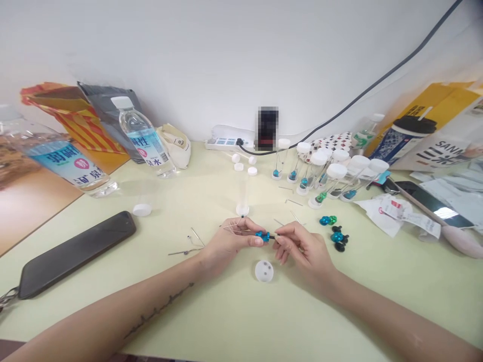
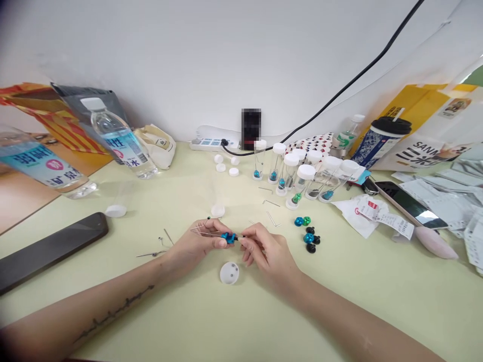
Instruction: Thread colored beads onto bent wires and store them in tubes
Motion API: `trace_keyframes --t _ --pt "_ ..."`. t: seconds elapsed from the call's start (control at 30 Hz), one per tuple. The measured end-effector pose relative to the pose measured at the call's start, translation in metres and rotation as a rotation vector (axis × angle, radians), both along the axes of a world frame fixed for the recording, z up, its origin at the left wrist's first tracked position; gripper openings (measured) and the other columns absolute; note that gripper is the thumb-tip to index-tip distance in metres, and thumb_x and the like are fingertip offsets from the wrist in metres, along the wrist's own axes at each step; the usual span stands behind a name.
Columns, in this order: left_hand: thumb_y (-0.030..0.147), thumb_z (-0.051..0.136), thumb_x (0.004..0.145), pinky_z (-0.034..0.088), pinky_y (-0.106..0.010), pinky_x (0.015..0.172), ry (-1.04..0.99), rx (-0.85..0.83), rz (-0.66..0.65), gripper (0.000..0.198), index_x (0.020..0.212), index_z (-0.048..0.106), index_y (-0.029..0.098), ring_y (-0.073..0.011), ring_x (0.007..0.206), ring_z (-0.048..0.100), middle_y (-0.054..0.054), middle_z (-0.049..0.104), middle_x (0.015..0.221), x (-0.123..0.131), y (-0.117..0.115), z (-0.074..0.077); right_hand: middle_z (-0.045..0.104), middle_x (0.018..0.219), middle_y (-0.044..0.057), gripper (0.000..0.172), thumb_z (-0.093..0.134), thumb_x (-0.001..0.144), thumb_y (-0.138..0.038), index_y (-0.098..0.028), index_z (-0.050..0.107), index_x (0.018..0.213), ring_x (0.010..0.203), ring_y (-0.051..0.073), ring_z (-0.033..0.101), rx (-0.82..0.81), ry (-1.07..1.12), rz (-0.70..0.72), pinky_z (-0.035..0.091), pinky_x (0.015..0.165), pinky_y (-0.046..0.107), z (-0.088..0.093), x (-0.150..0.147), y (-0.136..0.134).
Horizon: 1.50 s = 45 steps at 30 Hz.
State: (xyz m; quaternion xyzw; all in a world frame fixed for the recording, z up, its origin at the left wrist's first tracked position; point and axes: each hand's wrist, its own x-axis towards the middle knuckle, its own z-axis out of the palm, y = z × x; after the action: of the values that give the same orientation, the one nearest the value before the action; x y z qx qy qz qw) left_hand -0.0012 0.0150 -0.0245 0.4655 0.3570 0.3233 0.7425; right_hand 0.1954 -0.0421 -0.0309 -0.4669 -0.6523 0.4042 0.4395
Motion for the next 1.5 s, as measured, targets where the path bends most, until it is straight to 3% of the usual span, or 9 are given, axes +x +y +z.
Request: trace_keyframes --t 0.23,0.37,0.9,1.07,1.17,1.3,1.4,1.5 --pt "0.015 0.078 0.068 0.046 -0.024 0.08 -0.088 0.018 0.0 0.013 0.077 0.068 0.015 -0.012 0.082 0.063 -0.002 0.071 0.085 -0.0015 0.0025 -0.0024 0.066 0.074 0.0 0.018 0.057 0.089 -0.027 -0.023 0.053 0.106 0.069 0.013 0.065 0.005 -0.055 -0.004 0.053 0.061 0.024 0.0014 -0.003 0.0004" --pt "0.015 0.078 0.069 0.046 -0.027 0.083 -0.089 0.033 -0.008 0.014 0.078 0.068 0.014 -0.0139 0.084 0.063 -0.003 0.07 0.086 -0.0019 0.0035 -0.0042 0.066 0.07 -0.001 0.017 0.053 0.091 -0.026 -0.022 0.054 0.108 0.065 0.013 0.064 0.001 -0.06 0.004 0.052 0.058 0.023 -0.0001 -0.0018 0.0021" --pt "0.016 0.079 0.067 0.048 -0.026 0.08 -0.051 0.022 -0.03 0.015 0.078 0.069 0.014 -0.0123 0.08 0.063 -0.002 0.07 0.082 -0.0014 0.0026 -0.0017 0.064 0.07 -0.001 0.02 0.048 0.093 -0.035 -0.02 0.061 0.095 0.055 0.01 0.057 -0.005 -0.168 0.015 0.045 0.054 0.022 0.0027 0.0039 0.0037" --pt "0.017 0.081 0.065 0.048 -0.028 0.081 -0.041 -0.004 -0.014 0.017 0.077 0.069 0.014 -0.0137 0.078 0.064 -0.003 0.071 0.081 0.0004 0.0001 -0.0001 0.062 0.069 0.0 0.031 0.04 0.097 -0.039 -0.019 0.058 0.081 0.054 0.009 0.055 -0.026 -0.164 0.068 0.044 0.053 0.021 0.0 0.0045 0.0059" --pt "0.017 0.08 0.065 0.048 -0.026 0.078 -0.063 -0.014 0.024 0.016 0.076 0.069 0.014 -0.0131 0.077 0.064 -0.003 0.072 0.082 0.0012 -0.0022 0.0009 0.061 0.069 0.0 0.031 0.035 0.098 -0.04 -0.02 0.059 0.096 0.056 0.011 0.055 0.001 -0.169 0.081 0.045 0.056 0.022 -0.0008 0.005 0.0065" --pt "0.017 0.08 0.065 0.047 -0.025 0.077 -0.12 -0.044 0.062 0.016 0.076 0.069 0.014 -0.0133 0.078 0.064 -0.003 0.072 0.084 0.001 -0.0027 0.0012 0.063 0.082 0.002 0.036 0.048 0.092 -0.038 -0.021 0.045 0.125 0.067 0.014 0.059 0.116 -0.235 0.031 0.048 0.063 0.026 0.0008 0.0029 0.0057" --pt "0.017 0.08 0.065 0.047 -0.024 0.076 -0.146 -0.056 0.068 0.016 0.076 0.069 0.015 -0.0125 0.076 0.064 -0.003 0.072 0.083 0.0003 -0.0013 0.0015 0.065 0.094 0.004 0.03 0.052 0.09 -0.029 -0.023 0.047 0.119 0.077 0.016 0.062 0.167 -0.285 -0.028 0.05 0.07 0.027 0.0001 0.0002 0.0051" --pt "0.018 0.081 0.064 0.046 -0.026 0.077 -0.135 -0.045 0.049 0.016 0.075 0.069 0.015 -0.013 0.076 0.063 -0.003 0.072 0.081 -0.0002 -0.0003 0.0025 0.066 0.091 0.004 0.019 0.048 0.091 -0.023 -0.024 0.052 0.109 0.08 0.016 0.064 0.19 -0.269 -0.02 0.05 0.072 0.028 -0.0021 -0.0005 0.0062"
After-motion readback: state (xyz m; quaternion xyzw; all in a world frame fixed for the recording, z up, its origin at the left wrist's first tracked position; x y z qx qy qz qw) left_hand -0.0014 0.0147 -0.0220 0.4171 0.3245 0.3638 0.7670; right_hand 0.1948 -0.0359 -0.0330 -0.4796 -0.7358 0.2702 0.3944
